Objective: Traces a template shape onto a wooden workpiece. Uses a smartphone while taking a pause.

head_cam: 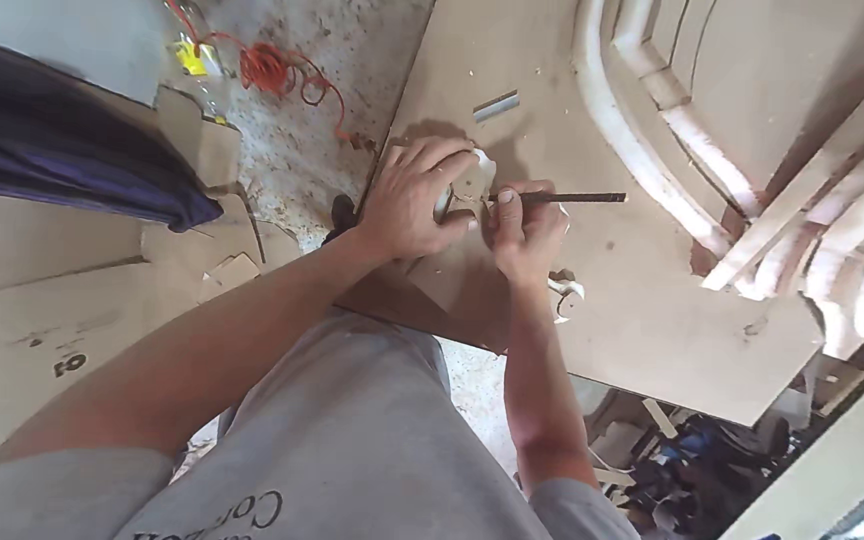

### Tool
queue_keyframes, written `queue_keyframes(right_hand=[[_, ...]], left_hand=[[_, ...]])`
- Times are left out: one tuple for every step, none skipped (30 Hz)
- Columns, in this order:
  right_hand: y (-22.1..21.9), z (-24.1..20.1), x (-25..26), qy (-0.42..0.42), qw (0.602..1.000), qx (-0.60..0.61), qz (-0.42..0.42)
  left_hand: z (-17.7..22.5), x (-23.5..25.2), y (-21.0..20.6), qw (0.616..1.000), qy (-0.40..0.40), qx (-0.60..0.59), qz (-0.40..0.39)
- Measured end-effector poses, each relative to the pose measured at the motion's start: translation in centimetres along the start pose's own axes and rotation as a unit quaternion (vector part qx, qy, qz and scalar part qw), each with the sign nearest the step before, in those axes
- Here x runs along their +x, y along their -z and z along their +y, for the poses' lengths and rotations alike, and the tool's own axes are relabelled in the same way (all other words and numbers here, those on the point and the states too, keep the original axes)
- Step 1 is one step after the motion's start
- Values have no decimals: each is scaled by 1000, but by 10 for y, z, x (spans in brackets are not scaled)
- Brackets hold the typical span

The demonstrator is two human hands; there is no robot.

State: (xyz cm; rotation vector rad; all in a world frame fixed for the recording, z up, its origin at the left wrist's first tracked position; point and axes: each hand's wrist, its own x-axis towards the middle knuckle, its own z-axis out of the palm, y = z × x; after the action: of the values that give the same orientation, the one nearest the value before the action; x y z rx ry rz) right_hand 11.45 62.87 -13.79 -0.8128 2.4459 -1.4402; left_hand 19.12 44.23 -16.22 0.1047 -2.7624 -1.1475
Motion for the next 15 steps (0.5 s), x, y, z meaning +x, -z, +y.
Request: queue_keyframes(right_hand=[[-1,1,0,2,1000,14,4],[-2,3,1,8,1000,26,9],[-3,4,1,12,999,31,10],[-3,5,2,14,999,29,9],[-2,4,2,12,1000,25,8],[-1,4,1,9,1000,19,10],[-1,3,1,6,1000,15,12],[-1,3,2,6,1000,15,15],[-1,2,2,5,1000,18,15],[-2,2,2,3,1000,19,13],[-2,2,1,-1,1000,18,12],[-1,3,1,-6,1000,16,14],[-1,3,0,-4,1000,21,18],[-2,4,0,6,999,34,22],[-2,4,1,21,998,52,16]], left_hand=[[0,0,0,1000,2,0,-2],[0,0,1,1000,4,1,-4],[0,0,1,1000,6,2,-7],[1,0,1,1000,8,4,-10],[1,0,1,1000,8,6,-12],[2,0,1,1000,8,8,-14],[2,1,0,1000,8,9,-15],[1,1,0,1000,7,9,-13],[1,1,1,1000,7,9,-13],[0,0,1,1000,6,10,-14],[0,0,1,1000,5,10,-15],[0,-1,0,1000,3,10,-15],[0,0,0,1000,1,10,-13],[0,1,0,1000,0,11,-10],[1,1,1,1000,-2,12,-7]])
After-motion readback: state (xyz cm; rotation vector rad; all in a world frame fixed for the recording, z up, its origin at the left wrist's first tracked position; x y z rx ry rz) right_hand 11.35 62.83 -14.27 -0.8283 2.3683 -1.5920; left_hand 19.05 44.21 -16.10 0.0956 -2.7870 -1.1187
